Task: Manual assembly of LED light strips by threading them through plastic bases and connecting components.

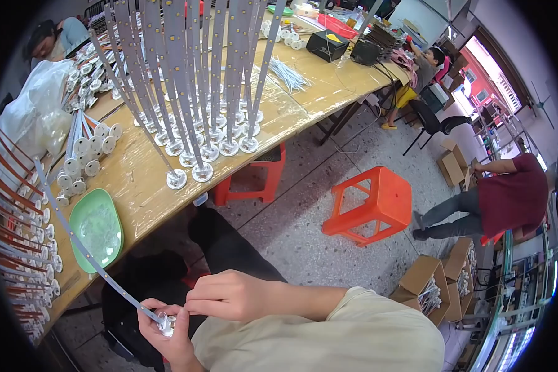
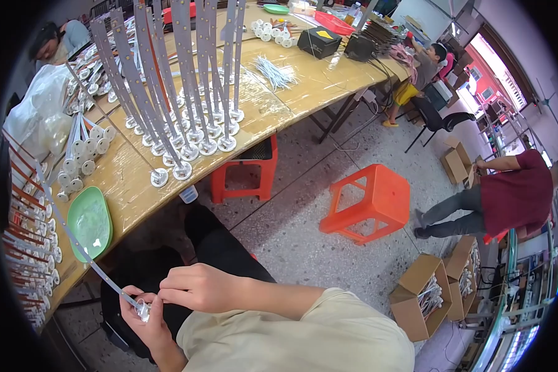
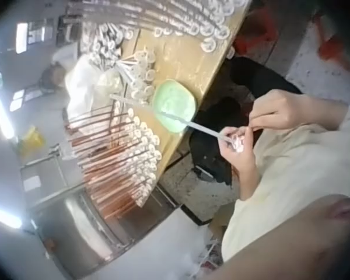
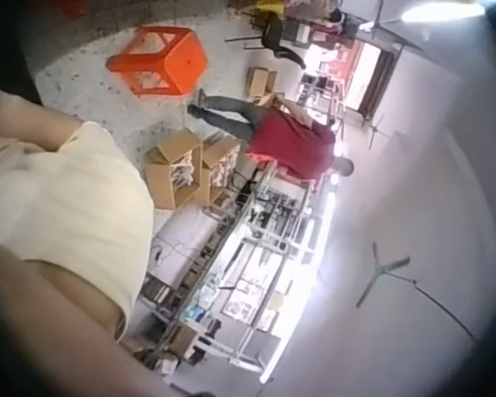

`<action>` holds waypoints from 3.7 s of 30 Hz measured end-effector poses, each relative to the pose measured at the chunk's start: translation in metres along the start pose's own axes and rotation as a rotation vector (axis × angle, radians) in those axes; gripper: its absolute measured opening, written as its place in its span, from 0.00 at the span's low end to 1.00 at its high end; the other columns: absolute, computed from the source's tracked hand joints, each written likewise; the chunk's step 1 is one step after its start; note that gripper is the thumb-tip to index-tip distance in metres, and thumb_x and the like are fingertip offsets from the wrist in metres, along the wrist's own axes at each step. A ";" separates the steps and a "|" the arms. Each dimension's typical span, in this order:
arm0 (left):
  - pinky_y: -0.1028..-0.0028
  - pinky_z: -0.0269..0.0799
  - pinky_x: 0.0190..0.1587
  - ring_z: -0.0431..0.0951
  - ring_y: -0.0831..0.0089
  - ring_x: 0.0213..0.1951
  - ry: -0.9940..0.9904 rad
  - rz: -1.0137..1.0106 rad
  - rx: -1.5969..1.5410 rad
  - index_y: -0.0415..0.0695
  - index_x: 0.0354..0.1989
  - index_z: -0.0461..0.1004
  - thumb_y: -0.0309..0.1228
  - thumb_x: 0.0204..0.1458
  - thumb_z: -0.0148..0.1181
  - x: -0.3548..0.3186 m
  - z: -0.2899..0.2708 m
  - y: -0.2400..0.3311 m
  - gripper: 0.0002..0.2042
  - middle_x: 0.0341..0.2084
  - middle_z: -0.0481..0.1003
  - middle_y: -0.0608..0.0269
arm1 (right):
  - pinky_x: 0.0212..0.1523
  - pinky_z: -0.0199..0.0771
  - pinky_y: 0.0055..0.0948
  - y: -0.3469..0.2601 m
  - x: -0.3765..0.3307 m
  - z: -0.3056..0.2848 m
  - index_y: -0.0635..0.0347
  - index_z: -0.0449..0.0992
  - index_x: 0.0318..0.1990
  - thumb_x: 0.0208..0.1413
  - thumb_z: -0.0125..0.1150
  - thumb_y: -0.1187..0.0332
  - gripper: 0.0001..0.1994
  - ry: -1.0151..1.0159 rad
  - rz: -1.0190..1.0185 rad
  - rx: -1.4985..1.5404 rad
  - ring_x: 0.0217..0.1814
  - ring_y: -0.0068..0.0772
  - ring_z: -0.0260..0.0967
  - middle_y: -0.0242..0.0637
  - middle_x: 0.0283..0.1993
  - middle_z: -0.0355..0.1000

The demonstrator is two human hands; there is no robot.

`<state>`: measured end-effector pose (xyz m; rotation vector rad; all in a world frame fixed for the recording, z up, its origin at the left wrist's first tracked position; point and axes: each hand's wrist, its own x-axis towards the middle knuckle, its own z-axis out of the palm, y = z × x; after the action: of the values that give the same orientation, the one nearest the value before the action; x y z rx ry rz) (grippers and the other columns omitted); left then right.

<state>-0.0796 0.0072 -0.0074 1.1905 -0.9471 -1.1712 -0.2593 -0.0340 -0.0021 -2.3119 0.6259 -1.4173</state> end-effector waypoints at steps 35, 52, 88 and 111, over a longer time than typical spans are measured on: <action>0.86 0.47 0.19 0.58 0.87 0.15 -0.026 -0.031 -0.131 0.42 0.44 0.61 0.20 0.47 0.63 0.001 -0.011 -0.012 0.19 0.18 0.66 0.69 | 0.32 0.78 0.35 0.003 -0.009 0.014 0.78 0.75 0.40 0.41 0.62 0.75 0.17 0.038 -0.103 -0.073 0.34 0.44 0.73 0.50 0.35 0.72; 0.87 0.48 0.19 0.58 0.87 0.15 -0.037 -0.042 -0.160 0.43 0.44 0.61 0.20 0.47 0.63 -0.002 -0.010 -0.009 0.19 0.19 0.66 0.69 | 0.30 0.78 0.34 0.002 -0.011 0.016 0.79 0.74 0.40 0.41 0.62 0.76 0.17 0.072 -0.108 -0.073 0.31 0.43 0.73 0.50 0.34 0.72; 0.86 0.49 0.19 0.58 0.87 0.14 -0.098 -0.074 -0.168 0.41 0.45 0.60 0.19 0.46 0.63 -0.002 -0.014 -0.007 0.20 0.18 0.68 0.66 | 0.22 0.74 0.29 -0.002 -0.009 0.017 0.72 0.75 0.32 0.42 0.69 0.79 0.10 0.174 -0.083 0.001 0.24 0.38 0.73 0.43 0.30 0.73; 0.82 0.70 0.31 0.75 0.82 0.28 -0.033 0.053 0.071 0.39 0.35 0.66 0.15 0.40 0.67 0.010 -0.013 0.018 0.16 0.25 0.72 0.67 | 0.33 0.79 0.26 -0.007 0.004 0.019 0.67 0.81 0.34 0.46 0.69 0.78 0.07 -0.046 0.553 0.340 0.30 0.34 0.79 0.43 0.32 0.79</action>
<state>-0.0620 -0.0004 0.0076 1.1986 -1.0472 -1.1262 -0.2396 -0.0285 -0.0035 -1.7232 0.8519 -1.1012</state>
